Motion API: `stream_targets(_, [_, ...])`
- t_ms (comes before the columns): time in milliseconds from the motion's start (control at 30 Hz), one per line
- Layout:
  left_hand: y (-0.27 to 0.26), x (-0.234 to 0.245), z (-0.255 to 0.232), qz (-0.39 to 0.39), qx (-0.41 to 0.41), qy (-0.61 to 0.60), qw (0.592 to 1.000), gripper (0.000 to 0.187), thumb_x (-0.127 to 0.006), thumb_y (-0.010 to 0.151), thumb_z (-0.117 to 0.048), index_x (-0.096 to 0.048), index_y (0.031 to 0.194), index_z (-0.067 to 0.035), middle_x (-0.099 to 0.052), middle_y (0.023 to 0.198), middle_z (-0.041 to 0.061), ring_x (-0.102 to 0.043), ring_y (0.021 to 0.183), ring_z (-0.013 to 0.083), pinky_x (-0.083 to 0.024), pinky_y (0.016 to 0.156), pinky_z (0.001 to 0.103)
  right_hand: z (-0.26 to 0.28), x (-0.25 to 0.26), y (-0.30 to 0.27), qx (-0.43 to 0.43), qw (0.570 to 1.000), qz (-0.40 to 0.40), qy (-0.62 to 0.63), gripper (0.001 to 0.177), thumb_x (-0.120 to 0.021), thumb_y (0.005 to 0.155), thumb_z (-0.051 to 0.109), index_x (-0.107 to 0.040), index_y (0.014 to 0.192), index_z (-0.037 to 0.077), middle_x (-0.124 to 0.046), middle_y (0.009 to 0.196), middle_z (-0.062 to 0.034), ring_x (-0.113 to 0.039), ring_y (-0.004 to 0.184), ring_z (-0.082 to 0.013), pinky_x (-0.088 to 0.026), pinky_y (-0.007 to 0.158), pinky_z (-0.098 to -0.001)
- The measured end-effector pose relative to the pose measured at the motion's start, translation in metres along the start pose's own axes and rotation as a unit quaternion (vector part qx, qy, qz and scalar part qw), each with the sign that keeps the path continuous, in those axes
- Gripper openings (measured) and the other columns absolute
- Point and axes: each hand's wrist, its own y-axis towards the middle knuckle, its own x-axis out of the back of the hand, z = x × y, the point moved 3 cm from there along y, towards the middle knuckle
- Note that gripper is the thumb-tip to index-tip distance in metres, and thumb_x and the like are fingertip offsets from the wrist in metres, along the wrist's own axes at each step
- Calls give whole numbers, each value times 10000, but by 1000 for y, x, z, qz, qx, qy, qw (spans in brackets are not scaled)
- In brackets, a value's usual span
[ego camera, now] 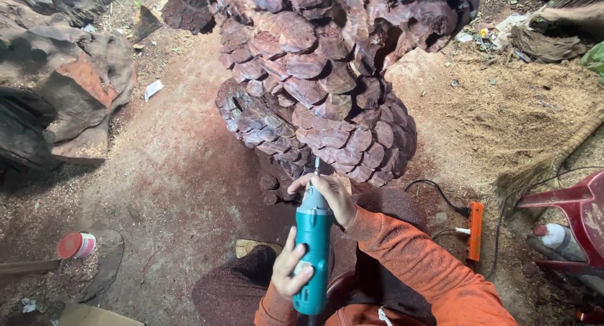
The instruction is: Using a handheld rotary tool to carve intricate details and textures into a large wooden sculpture
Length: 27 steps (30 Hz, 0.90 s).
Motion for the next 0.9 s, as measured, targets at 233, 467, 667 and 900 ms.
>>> stream_targets(233, [87,-19,-33,37,-132,144,980,309,-714,976,-81,-549,1237,-103,-623,1332,183,-520,1237,657,-569,968,727,24,4,18,-4,997,72,3,654,-309,1038,513,-645,722,50,-766,1151,-195,-669,791,-160,-474,690,-255])
stream_targets(467, [142,-27,-49,1,-100,208,973,282,-632,1030,-74,-492,1274,-104,-621,1338,154,-577,1219,621,-655,899,673,0,4,27,-46,941,114,315,589,-236,1111,341,-594,788,1,-639,1191,-311,-622,1184,-412,-417,1162,-458])
stream_targets(667, [151,-26,-52,-11,-82,220,972,293,-643,1032,-80,-495,1283,-103,-643,1319,151,-591,1212,618,-653,906,680,-24,12,34,-51,918,170,356,611,-230,1117,388,-614,855,-9,-637,1181,-292,-595,1242,-471,-431,1163,-549])
stream_targets(900, [161,-20,-58,-7,-62,220,974,233,-656,1021,-36,-527,1205,-97,-643,1321,163,-595,1214,618,-672,889,649,-7,7,32,-138,949,119,256,664,-220,1082,491,-632,824,38,-703,1167,-244,-650,1223,-398,-463,1055,-458])
